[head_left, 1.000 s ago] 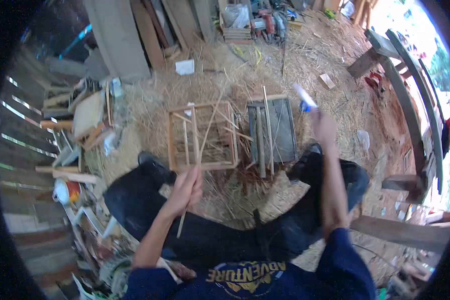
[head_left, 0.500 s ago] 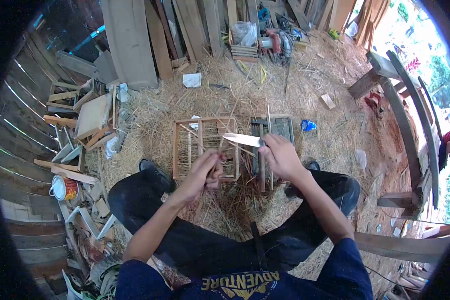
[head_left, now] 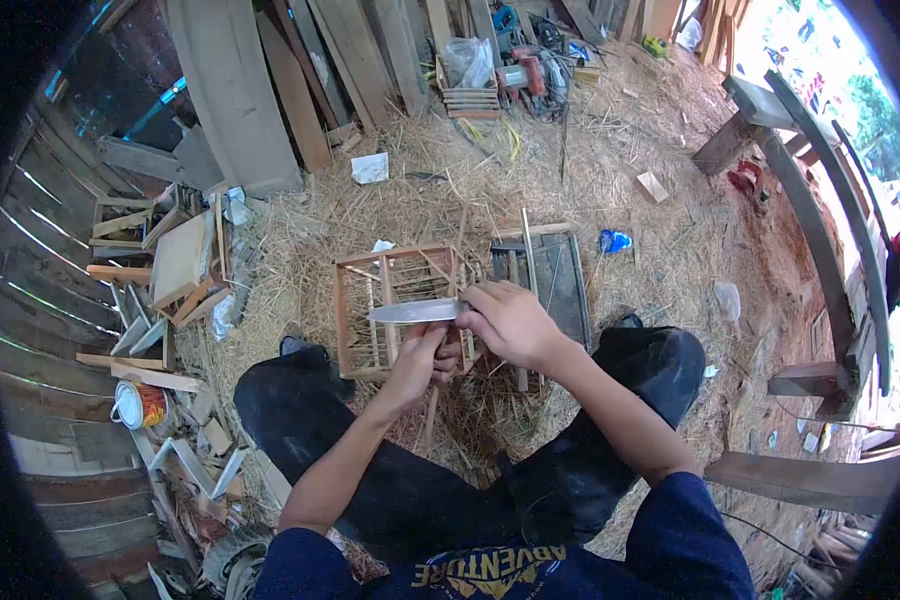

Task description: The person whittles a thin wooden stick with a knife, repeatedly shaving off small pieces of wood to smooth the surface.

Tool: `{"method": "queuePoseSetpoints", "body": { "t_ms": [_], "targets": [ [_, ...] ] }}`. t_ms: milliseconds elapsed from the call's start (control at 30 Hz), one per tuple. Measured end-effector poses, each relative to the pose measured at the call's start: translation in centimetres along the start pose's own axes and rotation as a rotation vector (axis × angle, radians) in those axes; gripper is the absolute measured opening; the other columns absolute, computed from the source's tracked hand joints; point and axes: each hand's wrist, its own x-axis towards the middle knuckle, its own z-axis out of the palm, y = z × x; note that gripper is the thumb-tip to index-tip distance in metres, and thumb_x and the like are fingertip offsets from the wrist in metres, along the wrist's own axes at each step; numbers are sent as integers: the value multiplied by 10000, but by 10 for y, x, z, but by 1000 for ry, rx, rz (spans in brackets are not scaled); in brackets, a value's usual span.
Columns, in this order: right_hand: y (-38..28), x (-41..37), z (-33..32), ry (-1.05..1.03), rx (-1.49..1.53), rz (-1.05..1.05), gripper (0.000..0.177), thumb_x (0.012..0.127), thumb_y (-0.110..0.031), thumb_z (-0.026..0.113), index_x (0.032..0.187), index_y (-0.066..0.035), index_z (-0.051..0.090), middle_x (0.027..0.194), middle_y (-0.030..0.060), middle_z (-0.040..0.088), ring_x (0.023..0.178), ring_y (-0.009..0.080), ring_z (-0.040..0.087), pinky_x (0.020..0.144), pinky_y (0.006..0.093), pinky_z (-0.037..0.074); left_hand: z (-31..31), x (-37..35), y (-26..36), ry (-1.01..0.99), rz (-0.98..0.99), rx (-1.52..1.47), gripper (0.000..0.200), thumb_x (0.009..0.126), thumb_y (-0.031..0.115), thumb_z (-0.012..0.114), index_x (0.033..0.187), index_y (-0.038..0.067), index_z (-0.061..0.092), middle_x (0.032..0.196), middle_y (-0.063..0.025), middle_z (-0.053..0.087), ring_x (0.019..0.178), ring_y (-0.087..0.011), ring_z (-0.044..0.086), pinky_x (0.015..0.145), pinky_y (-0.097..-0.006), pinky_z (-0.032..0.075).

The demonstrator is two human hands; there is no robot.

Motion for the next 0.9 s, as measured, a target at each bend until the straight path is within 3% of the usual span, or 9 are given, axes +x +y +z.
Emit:
{"method": "queuePoseSetpoints", "body": {
  "t_ms": [267,467,600,733,900],
  "targets": [
    [-1,7,0,2,-16,-49,327,863,-322,640,978,-30,549,832,157,596,789,384,592,720,458,467,8,-6,6,64,11,11,203,1039,317,411,968,135,465,624,67,283,462,-40,216,410,-221,150],
    [8,5,-2,18,-6,-129,335,846,-327,646,965,-28,555,828,157,590,802,374,589,722,455,462,-5,-9,5,-189,-95,-179,278,1030,399,412,897,156,437,627,67,271,462,-48,225,406,-237,135],
    [9,4,-1,60,-29,-111,350,876,-362,601,935,-23,537,822,157,585,789,375,580,712,450,457,1,-11,10,-204,-37,-94,276,1034,395,404,898,155,413,624,65,270,459,-46,218,404,-231,148],
    [6,1,1,1,-67,-61,388,903,-407,545,905,-20,517,815,157,582,775,369,580,707,444,458,12,-15,2,29,58,100,270,1044,365,387,906,135,412,620,49,287,443,-52,226,396,-232,151],
    [13,2,0,105,-178,-155,433,904,-471,521,879,-38,523,787,139,566,736,339,576,681,431,449,20,-27,8,65,77,199,317,1030,410,417,890,127,398,621,46,289,438,-51,247,390,-229,178]
  ]
}}
